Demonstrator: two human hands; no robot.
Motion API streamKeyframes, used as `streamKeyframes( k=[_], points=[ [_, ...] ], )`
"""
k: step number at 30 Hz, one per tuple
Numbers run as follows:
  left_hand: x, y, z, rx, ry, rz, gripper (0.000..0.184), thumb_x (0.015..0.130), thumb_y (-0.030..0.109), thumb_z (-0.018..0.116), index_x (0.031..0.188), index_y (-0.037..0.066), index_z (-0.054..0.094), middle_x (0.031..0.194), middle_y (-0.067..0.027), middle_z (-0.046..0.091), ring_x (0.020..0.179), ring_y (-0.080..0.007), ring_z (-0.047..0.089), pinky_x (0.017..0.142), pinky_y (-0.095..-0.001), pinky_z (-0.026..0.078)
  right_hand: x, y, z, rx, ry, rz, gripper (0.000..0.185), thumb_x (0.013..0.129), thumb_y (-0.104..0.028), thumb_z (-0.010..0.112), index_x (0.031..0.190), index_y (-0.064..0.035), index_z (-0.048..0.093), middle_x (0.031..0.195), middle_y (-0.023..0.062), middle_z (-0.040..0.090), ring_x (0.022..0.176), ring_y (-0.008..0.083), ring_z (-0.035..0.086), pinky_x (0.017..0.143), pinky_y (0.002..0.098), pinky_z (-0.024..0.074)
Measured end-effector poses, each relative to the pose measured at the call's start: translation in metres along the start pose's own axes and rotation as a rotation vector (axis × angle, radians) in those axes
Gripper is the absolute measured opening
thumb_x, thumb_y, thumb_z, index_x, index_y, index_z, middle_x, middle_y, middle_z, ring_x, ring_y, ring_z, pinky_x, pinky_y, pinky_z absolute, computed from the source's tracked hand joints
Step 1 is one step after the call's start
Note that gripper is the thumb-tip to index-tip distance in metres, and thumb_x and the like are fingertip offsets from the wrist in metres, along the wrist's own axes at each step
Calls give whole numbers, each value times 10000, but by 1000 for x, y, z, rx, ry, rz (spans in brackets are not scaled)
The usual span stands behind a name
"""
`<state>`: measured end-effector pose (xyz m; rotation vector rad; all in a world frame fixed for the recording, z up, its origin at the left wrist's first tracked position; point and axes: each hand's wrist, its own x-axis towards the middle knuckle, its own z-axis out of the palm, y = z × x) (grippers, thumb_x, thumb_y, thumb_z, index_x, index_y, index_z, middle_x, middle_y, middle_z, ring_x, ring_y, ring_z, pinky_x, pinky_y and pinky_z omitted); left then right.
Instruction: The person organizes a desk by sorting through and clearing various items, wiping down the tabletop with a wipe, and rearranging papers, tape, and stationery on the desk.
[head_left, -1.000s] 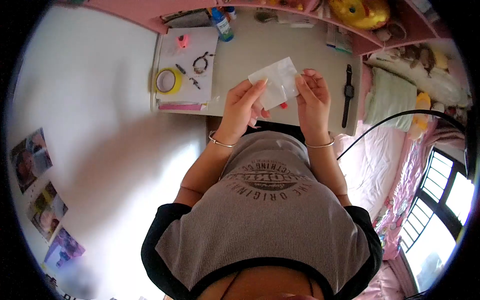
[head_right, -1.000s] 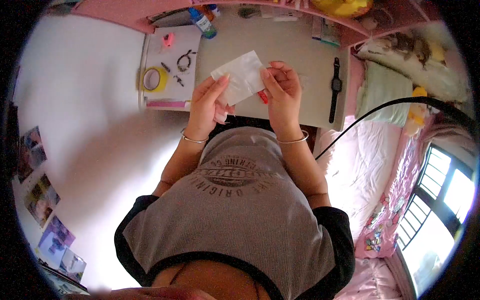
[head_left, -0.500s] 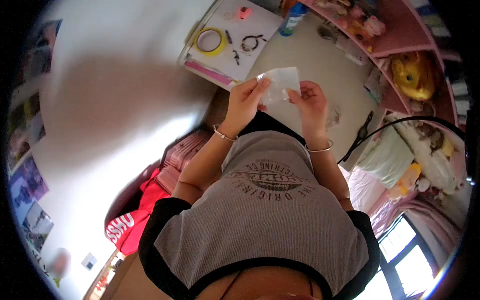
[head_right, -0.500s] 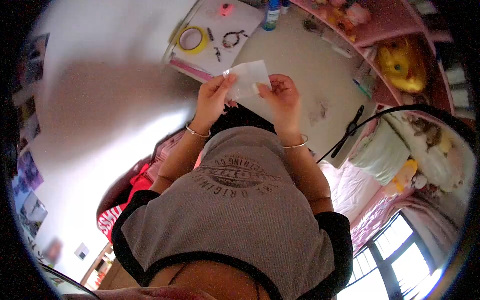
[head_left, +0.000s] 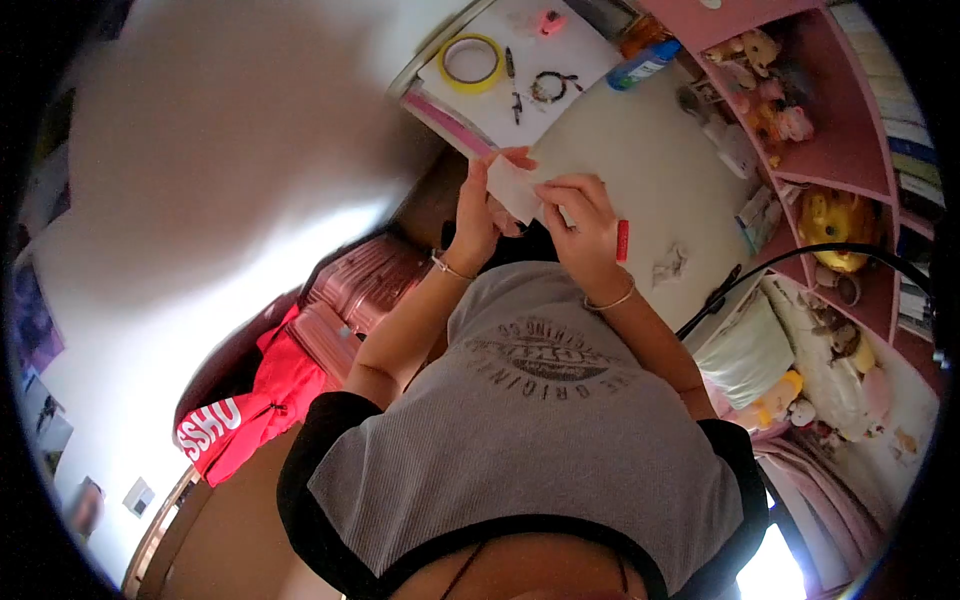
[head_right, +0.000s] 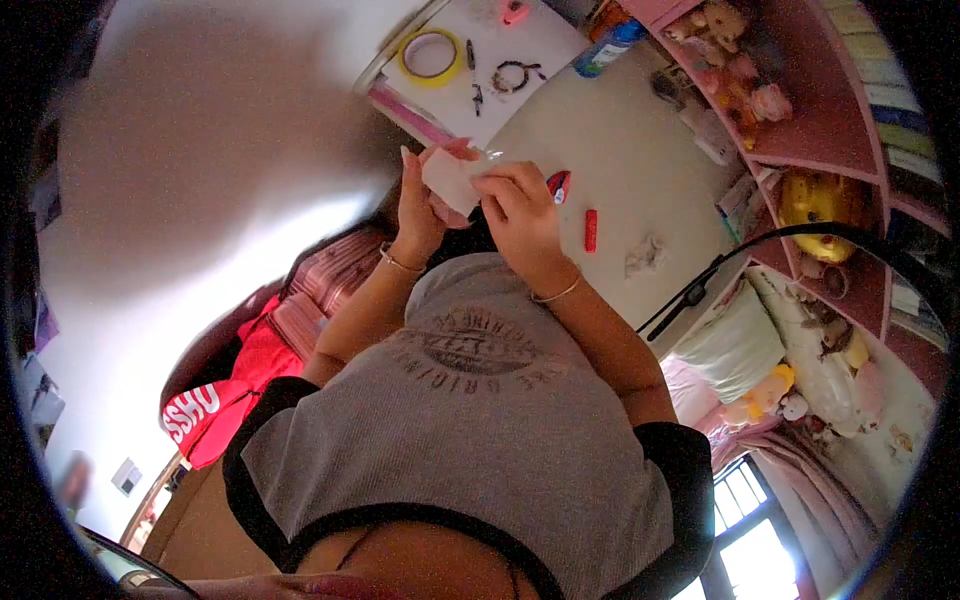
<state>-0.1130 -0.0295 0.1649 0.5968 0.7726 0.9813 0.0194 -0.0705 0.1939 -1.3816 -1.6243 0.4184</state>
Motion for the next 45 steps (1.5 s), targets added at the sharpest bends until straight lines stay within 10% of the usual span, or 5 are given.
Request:
streamKeyframes(
  k=[19, 29, 38, 40, 45],
  points=[
    [38, -34, -77, -369, 346, -418, 348, 876, 258, 477, 586, 148, 320, 524, 1, 348, 538, -135, 403, 625, -309, 418, -22, -7, 40, 146, -423, 118, 387, 711, -33, 658, 1083, -23, 550, 1156, 114, 504, 1049, 273, 485, 907, 358, 403],
    [58, -36, -16, -118, -332, -1036, 263, 911, 235, 426, 841, 18, 556, 816, -75, 592, 846, -210, 577, 833, -361, 463, -59, -5, 29, 109, -62, 422, 159, 735, -118, 617, 881, -56, 601, 980, 90, 577, 955, 269, 530, 838, 375, 431],
    [60, -42, 13, 556, -901, -1288, 290, 880, 285, 507, 831, 6, 569, 716, -60, 589, 461, -85, 493, 484, -191, 440, -82, -23, 21, -140, 250, 548, 151, 660, -185, 705, 736, -77, 633, 736, 75, 602, 757, 252, 567, 712, 342, 445],
    [57, -63, -13, 674, -1258, -432, 296, 883, 303, 510, 805, 22, 564, 620, -32, 545, 407, -74, 436, 508, -221, 440, -84, -16, 22, -161, 318, 496, 151, 649, -148, 731, 741, -74, 637, 711, 54, 599, 701, 232, 554, 673, 331, 440],
    [70, -52, -29, 543, -615, -1226, 345, 925, 376, 450, 722, 99, 485, 477, 25, 326, 409, -92, 317, 540, -238, 357, -79, 47, 25, 105, 572, 868, 313, 667, -265, 735, 877, -64, 621, 893, 90, 588, 918, 224, 518, 795, 380, 419]
  ],
)
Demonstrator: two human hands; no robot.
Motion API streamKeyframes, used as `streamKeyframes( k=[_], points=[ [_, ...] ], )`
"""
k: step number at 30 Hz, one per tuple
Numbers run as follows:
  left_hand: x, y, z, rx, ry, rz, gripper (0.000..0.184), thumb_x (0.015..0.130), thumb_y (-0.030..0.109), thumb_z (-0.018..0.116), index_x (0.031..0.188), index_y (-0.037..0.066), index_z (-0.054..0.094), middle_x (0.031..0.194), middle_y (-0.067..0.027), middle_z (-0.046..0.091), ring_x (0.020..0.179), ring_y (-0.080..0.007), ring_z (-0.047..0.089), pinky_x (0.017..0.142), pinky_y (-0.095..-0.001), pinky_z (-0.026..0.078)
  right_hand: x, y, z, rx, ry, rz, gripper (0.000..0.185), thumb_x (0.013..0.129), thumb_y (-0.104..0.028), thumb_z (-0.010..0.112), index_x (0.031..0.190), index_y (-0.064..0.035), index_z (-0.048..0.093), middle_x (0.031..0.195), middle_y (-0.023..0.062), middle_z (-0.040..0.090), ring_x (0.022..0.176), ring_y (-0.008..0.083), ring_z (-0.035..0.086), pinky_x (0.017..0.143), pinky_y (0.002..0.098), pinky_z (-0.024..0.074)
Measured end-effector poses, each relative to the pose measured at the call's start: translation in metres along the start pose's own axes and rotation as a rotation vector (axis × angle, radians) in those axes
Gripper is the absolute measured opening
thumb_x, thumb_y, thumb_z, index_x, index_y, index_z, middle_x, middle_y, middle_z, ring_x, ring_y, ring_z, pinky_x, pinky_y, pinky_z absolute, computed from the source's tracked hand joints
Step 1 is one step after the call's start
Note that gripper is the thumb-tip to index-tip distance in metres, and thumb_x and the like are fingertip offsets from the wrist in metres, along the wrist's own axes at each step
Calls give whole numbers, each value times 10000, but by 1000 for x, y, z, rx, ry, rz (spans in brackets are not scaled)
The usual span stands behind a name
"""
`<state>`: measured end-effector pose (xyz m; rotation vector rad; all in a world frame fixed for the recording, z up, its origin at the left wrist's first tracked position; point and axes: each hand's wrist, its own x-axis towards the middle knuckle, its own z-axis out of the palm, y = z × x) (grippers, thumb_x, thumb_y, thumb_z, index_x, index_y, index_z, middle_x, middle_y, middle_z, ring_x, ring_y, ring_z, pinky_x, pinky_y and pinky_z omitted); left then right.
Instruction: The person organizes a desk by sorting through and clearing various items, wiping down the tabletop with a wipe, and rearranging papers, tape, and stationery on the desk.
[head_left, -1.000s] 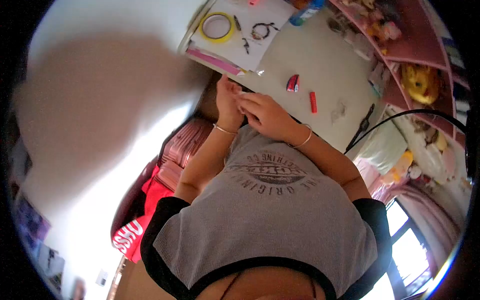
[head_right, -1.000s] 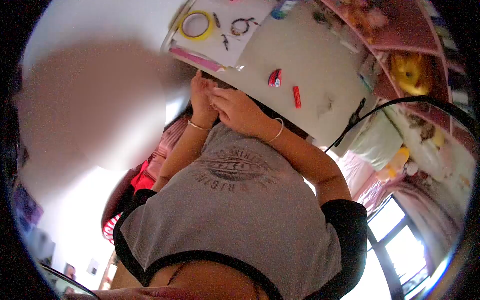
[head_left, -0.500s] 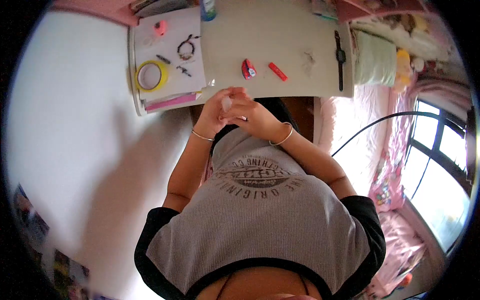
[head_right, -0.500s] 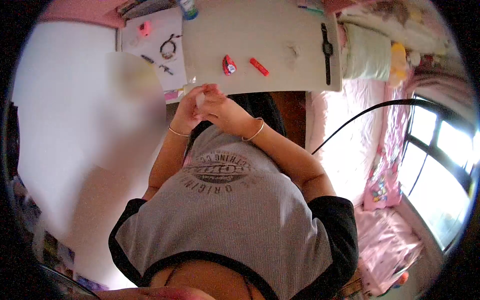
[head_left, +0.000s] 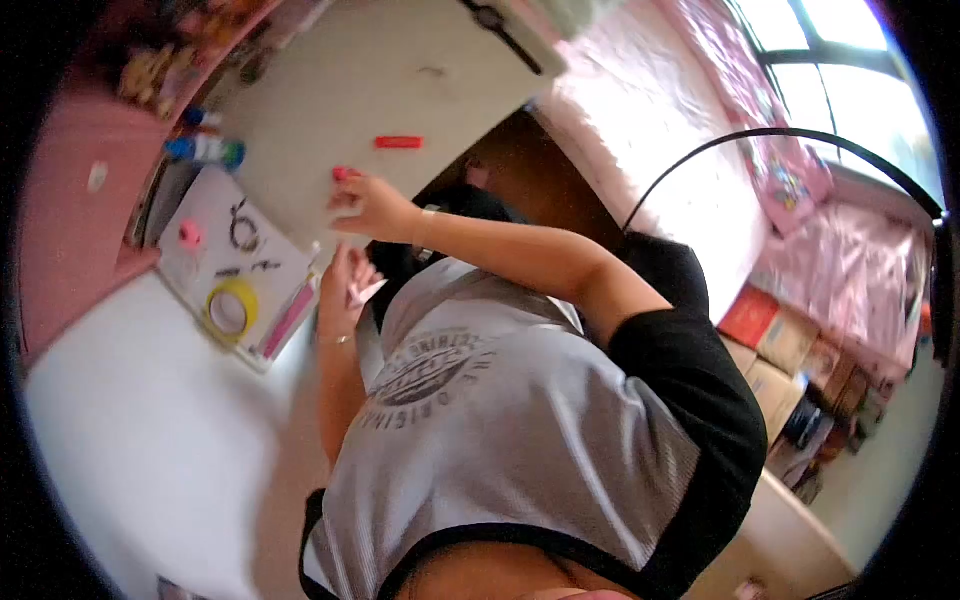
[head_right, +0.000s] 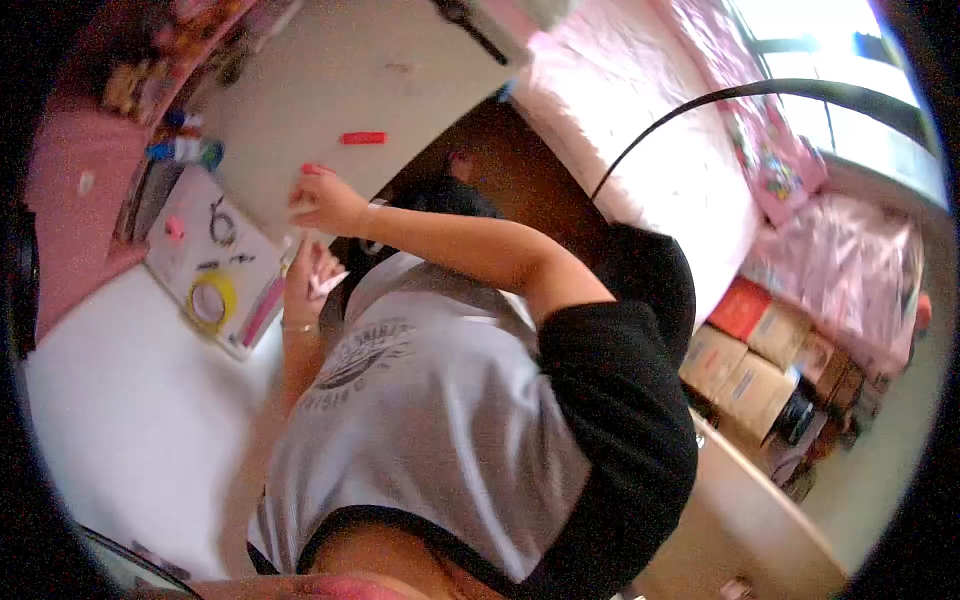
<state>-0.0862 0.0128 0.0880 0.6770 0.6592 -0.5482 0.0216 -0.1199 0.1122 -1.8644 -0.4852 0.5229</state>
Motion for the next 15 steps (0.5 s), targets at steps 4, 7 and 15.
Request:
streamKeyframes(
  k=[4, 7, 15],
  points=[
    [-20, -18, -29, -197, 141, 111, 332, 909, 384, 490, 727, 107, 467, 517, 17, 351, 460, -102, 342, 583, -266, 346, 30, 25, 19, -519, 92, -93, 501, 670, -300, 726, 1098, -121, 537, 1263, 105, 392, 1205, 313, 329, 945, 417, 358],
    [-35, -22, -24, -107, 277, 255, 310, 898, 370, 518, 756, 98, 471, 539, 19, 348, 489, -97, 356, 612, -270, 370, 21, 77, 46, -853, -67, -387, 473, 720, -253, 659, 1156, -153, 503, 1313, 72, 310, 1235, 358, 291, 987, 434, 331],
    [-10, -52, -27, -150, 350, 513, 273, 901, 304, 484, 791, 54, 475, 623, 11, 408, 668, -118, 455, 763, -321, 418, 0, 107, 23, -592, -88, -432, 344, 747, -91, 538, 1090, -67, 534, 1227, 88, 454, 1142, 323, 416, 952, 420, 379]
  ],
)
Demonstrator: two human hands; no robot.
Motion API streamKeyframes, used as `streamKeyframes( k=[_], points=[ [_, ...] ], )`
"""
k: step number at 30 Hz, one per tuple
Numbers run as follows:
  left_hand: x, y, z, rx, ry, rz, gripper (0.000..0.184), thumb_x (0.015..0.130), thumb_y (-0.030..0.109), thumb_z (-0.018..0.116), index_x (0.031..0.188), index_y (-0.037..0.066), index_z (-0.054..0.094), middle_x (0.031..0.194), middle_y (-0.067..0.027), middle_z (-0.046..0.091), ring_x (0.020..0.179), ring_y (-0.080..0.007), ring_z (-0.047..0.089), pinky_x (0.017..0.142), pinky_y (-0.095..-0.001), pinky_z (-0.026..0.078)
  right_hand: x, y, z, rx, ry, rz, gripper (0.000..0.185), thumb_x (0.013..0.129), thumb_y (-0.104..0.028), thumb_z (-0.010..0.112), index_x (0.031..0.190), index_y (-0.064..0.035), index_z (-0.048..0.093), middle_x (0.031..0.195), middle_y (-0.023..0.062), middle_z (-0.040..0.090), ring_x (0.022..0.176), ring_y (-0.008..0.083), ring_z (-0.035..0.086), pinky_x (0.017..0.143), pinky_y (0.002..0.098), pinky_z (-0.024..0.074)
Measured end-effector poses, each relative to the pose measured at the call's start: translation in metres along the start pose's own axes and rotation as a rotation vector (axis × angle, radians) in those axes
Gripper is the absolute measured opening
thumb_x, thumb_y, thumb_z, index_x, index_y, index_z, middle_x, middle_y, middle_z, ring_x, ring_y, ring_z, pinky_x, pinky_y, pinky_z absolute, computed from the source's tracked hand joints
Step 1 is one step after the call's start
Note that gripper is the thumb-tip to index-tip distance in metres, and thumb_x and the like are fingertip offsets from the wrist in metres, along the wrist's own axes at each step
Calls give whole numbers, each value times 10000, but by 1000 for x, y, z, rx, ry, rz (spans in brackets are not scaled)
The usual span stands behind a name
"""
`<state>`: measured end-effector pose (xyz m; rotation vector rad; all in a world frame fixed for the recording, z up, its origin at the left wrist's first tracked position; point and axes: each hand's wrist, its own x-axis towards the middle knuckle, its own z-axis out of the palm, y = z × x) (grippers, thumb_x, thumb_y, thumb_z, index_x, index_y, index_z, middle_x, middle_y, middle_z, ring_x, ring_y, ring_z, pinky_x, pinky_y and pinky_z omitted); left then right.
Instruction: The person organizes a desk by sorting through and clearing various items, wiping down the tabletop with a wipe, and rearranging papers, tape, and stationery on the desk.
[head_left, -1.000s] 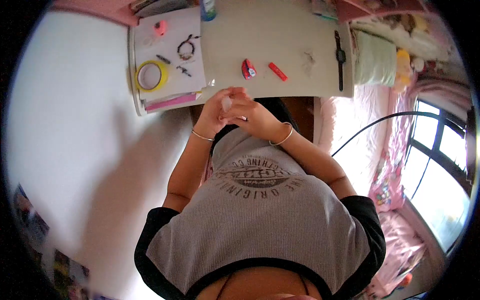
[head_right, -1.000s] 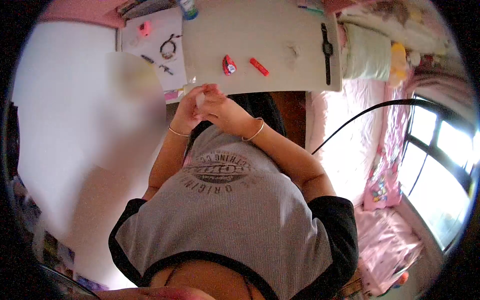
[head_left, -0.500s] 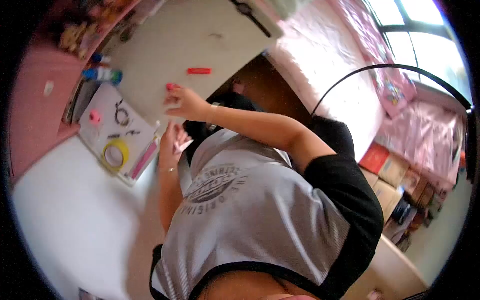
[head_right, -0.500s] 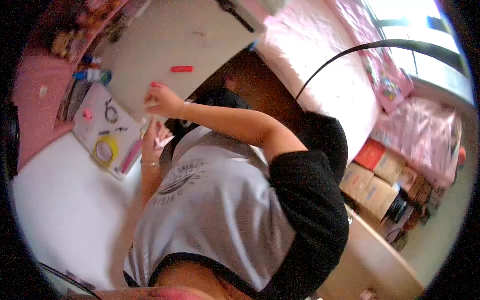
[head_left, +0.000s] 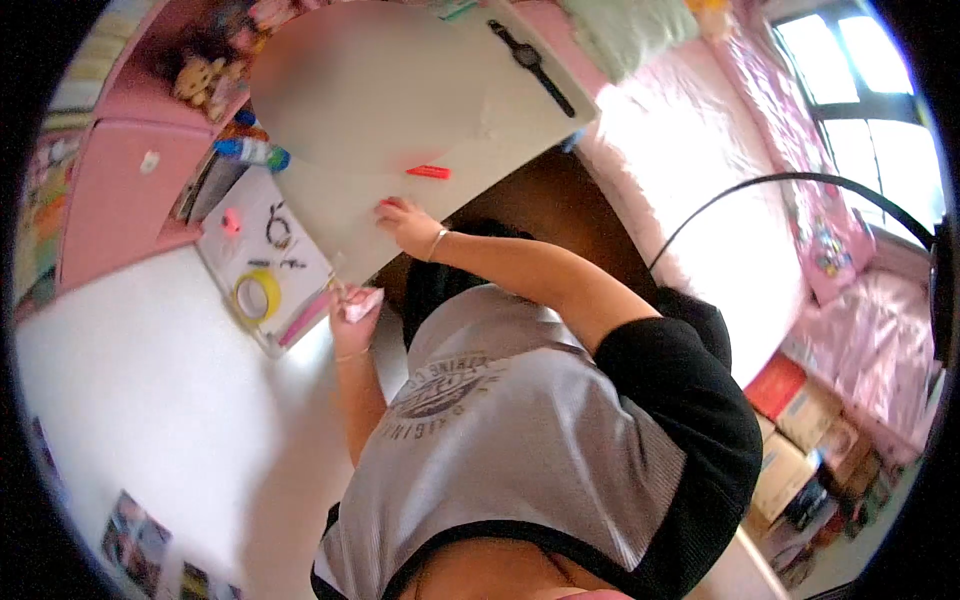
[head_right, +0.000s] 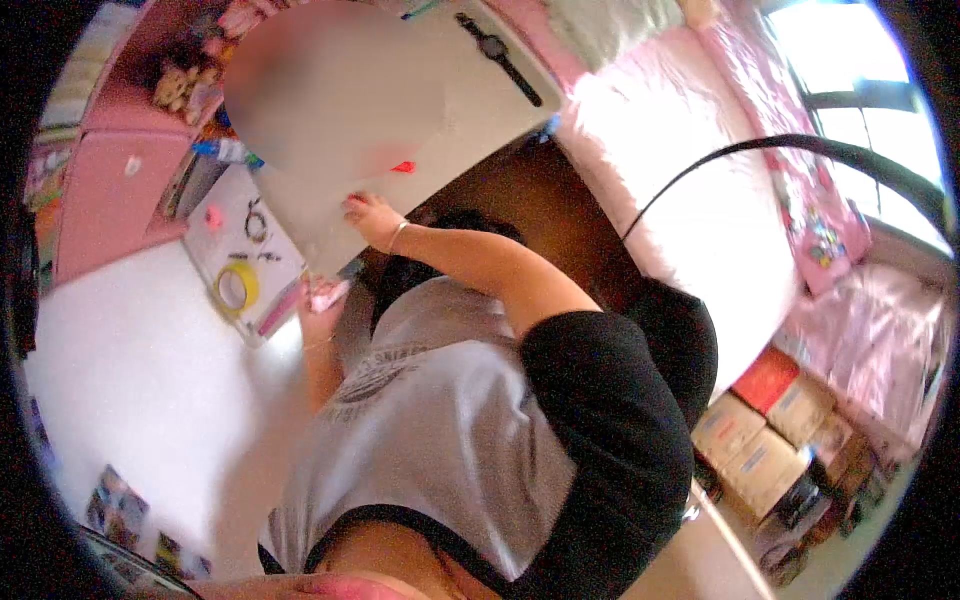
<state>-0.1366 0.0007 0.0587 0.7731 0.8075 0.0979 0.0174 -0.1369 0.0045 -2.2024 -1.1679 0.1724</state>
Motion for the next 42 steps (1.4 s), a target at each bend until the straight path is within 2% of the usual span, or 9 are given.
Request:
streamKeyframes(
  k=[3, 6, 14, 20, 24, 25, 29, 35, 42],
  points=[
    [38, -52, -30, -641, -254, -319, 204, 872, 237, 481, 783, 53, 484, 652, -5, 469, 697, -156, 479, 794, -345, 399, -16, -21, -32, 367, 198, -24, 375, 722, -16, 551, 1094, -53, 528, 1226, 111, 446, 1109, 314, 440, 927, 394, 394],
    [21, -61, 24, -639, -220, -302, 158, 866, 198, 468, 819, 58, 526, 735, -36, 536, 744, -175, 509, 791, -351, 403, -48, -68, -99, 769, 220, -16, 389, 744, 29, 581, 1124, -34, 521, 1206, 138, 458, 1130, 320, 438, 913, 356, 420],
    [-45, -94, 125, -900, -572, -160, 363, 887, 363, 475, 958, 31, 604, 1048, -133, 592, 1044, -260, 521, 928, -398, 402, -126, -52, -137, 599, 61, -92, 326, 775, 36, 514, 1099, 6, 543, 1173, 187, 527, 1125, 338, 481, 979, 401, 374],
    [-114, -125, 134, -861, -335, -149, 388, 912, 401, 440, 976, 71, 634, 1123, -163, 570, 1212, -377, 378, 1022, -428, 329, -171, -44, -134, 353, -68, -475, 267, 785, -34, 534, 1044, -33, 597, 1125, 128, 582, 1098, 259, 526, 941, 387, 404],
    [-142, -169, 82, -980, -201, -50, 414, 918, 401, 439, 761, 51, 594, 852, -115, 616, 962, -290, 550, 867, -396, 453, -184, -66, -132, 198, -385, -700, 222, 771, -69, 534, 977, -38, 608, 1152, 121, 568, 1120, 223, 506, 1011, 485, 301],
    [-151, -174, 81, -956, 130, -88, 442, 924, 401, 430, 659, 67, 547, 684, -75, 583, 732, -235, 572, 699, -367, 501, -188, -73, -126, 203, -482, -675, 242, 768, -85, 544, 1000, -58, 606, 1127, 99, 574, 1088, 212, 510, 1039, 501, 232],
    [-168, -202, 52, -996, 254, -47, 457, 925, 416, 416, 621, 92, 524, 584, -53, 539, 526, -175, 506, 504, -312, 468, -204, -90, -110, 345, -489, -774, 175, 789, -119, 528, 929, -47, 603, 932, 81, 587, 1000, 227, 519, 1025, 494, 254],
    [-202, -181, 24, -1234, 244, 97, 476, 918, 392, 406, 531, 115, 412, 489, -18, 393, 491, -164, 415, 463, -287, 362, -190, -103, -106, 528, -377, -567, 130, 746, -39, 584, 874, -57, 601, 870, 85, 599, 883, 259, 563, 849, 416, 406],
    [-228, -180, -19, -1334, 176, 89, 474, 880, 368, 429, 496, 101, 353, 462, -8, 288, 481, -152, 321, 435, -270, 263, -164, -101, -77, 477, -416, -445, 68, 783, -58, 593, 838, -17, 599, 858, 102, 614, 815, 283, 576, 747, 384, 435]
  ],
)
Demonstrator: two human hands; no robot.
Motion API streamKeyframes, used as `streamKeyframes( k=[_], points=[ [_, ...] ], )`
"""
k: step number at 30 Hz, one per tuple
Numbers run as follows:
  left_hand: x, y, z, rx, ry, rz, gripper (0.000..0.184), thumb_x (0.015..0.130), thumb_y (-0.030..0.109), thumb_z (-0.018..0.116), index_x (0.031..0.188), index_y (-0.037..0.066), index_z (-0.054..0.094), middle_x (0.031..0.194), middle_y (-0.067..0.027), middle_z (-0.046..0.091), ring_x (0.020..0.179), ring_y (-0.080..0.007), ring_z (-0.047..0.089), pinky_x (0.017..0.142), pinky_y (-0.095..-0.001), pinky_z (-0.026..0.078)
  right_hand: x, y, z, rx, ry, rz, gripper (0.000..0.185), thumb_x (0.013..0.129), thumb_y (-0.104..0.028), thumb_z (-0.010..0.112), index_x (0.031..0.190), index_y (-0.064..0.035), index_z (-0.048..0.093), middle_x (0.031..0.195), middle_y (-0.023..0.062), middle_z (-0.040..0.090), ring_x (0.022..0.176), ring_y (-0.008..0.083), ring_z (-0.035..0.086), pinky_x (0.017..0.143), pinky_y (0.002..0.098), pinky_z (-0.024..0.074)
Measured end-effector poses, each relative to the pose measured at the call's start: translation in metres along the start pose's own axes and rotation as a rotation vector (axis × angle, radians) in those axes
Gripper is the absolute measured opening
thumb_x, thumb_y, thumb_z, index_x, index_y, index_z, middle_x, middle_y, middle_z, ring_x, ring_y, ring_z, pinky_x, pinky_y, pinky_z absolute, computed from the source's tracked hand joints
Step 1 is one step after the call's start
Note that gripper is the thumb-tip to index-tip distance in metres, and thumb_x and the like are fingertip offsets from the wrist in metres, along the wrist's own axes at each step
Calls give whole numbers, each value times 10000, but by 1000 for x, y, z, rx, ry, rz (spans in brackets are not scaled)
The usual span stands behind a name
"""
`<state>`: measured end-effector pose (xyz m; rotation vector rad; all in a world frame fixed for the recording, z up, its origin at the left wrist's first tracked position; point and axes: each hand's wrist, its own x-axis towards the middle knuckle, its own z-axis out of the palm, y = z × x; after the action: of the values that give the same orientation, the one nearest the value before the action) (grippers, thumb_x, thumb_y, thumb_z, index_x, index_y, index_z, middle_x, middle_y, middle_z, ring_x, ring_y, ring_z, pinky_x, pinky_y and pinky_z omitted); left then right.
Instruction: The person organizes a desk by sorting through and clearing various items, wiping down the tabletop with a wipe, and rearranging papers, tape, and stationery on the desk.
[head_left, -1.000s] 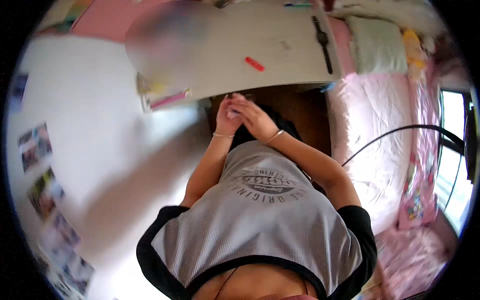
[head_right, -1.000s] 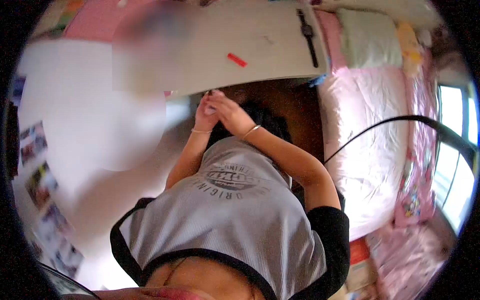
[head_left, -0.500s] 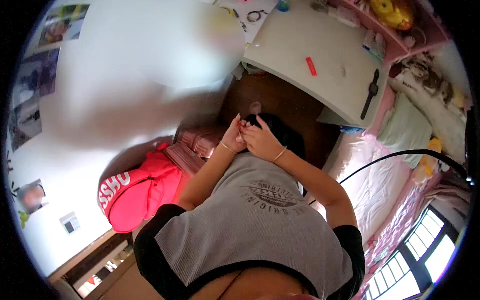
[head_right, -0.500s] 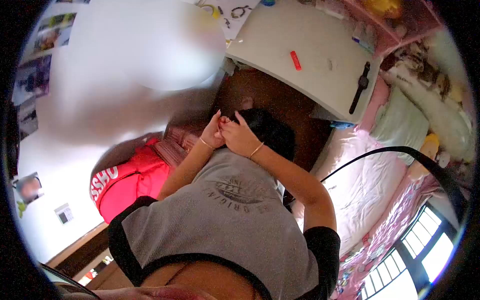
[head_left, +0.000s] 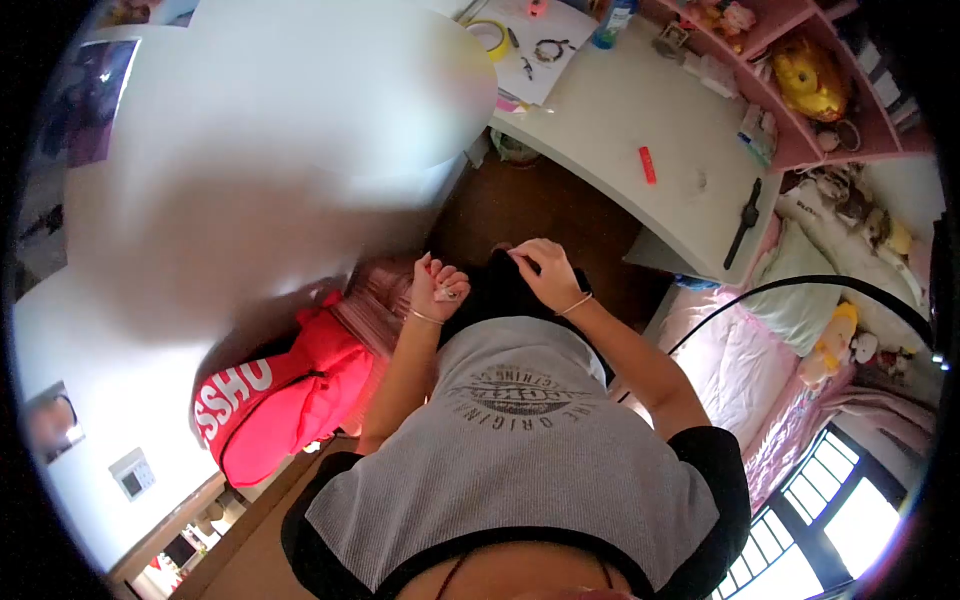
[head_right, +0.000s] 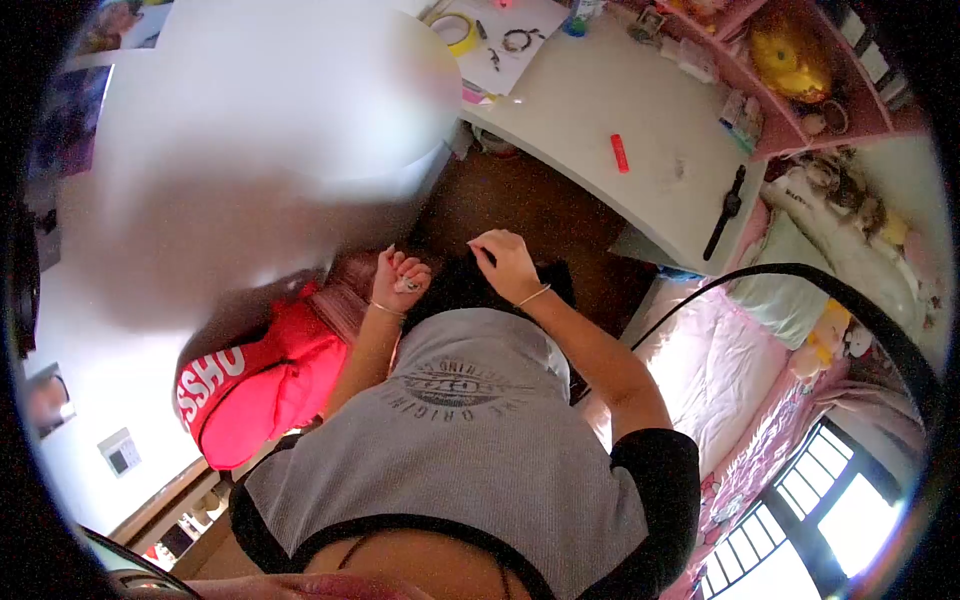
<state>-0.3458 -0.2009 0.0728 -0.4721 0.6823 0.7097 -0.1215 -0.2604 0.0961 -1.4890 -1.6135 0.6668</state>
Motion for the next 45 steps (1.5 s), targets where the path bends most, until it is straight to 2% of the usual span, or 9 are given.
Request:
streamKeyframes(
  k=[8, 9, 18, 20, 25, 32, 36, 42, 45],
  points=[
    [17, 17, 30, 158, 154, -99, 489, 906, 335, 381, 475, 120, 293, 462, -2, 245, 438, -140, 273, 380, -241, 230, 15, 0, 36, 159, 198, 357, 105, 820, -85, 587, 872, -5, 631, 865, 120, 630, 786, 241, 609, 706, 329, 487],
    [21, 21, 24, 163, 36, -104, 481, 901, 332, 385, 479, 132, 268, 472, 7, 227, 440, -130, 247, 366, -232, 203, 15, 6, 41, 152, 258, 385, 119, 828, -102, 590, 882, -5, 633, 867, 121, 629, 782, 230, 609, 698, 318, 488],
    [38, 17, 35, 224, 215, -15, 409, 862, 286, 422, 504, 131, 296, 489, 7, 232, 453, -126, 244, 377, -229, 178, 31, 76, -37, -234, 590, 361, 98, 788, -82, 612, 846, -7, 638, 849, 130, 624, 756, 279, 586, 730, 354, 466],
    [42, 7, 29, 215, 206, -34, 410, 865, 278, 413, 500, 120, 314, 480, 8, 246, 460, -123, 250, 386, -232, 190, 28, 101, -61, -268, 676, 501, 74, 761, -74, 624, 798, -10, 617, 891, 133, 607, 848, 310, 554, 807, 388, 432],
    [43, -17, 33, 134, 146, -168, 405, 871, 286, 426, 517, 114, 331, 488, 7, 241, 466, -125, 259, 400, -245, 213, 19, 170, -96, -407, 763, 634, 322, 756, -123, 633, 1050, -40, 532, 1077, 166, 488, 1042, 355, 447, 888, 426, 380],
    [34, -32, 33, 92, 47, -115, 436, 865, 322, 484, 518, 134, 297, 499, 6, 247, 460, -132, 269, 409, -242, 210, 59, 214, -123, -513, 596, 802, 386, 775, -211, 625, 1067, 25, 536, 1117, 212, 461, 1066, 330, 443, 910, 415, 378],
    [27, -28, 18, -22, -85, -128, 429, 862, 323, 458, 512, 127, 305, 493, 1, 254, 476, -137, 281, 422, -254, 219, 82, 239, -136, -745, 168, 879, 418, 806, -335, 557, 1022, 23, 569, 1038, 206, 561, 1050, 292, 499, 838, 393, 425],
    [34, -30, 18, -71, -96, -109, 429, 855, 322, 448, 505, 108, 325, 486, -15, 270, 476, -148, 278, 431, -262, 216, 78, 240, -141, -496, 205, 827, 391, 790, -255, 565, 1013, 60, 506, 1015, 230, 559, 937, 363, 560, 821, 424, 449],
    [45, -42, 25, -138, -39, -156, 429, 852, 321, 450, 502, 107, 325, 484, -14, 272, 475, -147, 277, 429, -262, 207, 68, 232, -155, -333, 262, 810, 470, 794, -190, 554, 1162, 53, 393, 1026, 252, 549, 924, 385, 565, 810, 436, 463]
  ],
)
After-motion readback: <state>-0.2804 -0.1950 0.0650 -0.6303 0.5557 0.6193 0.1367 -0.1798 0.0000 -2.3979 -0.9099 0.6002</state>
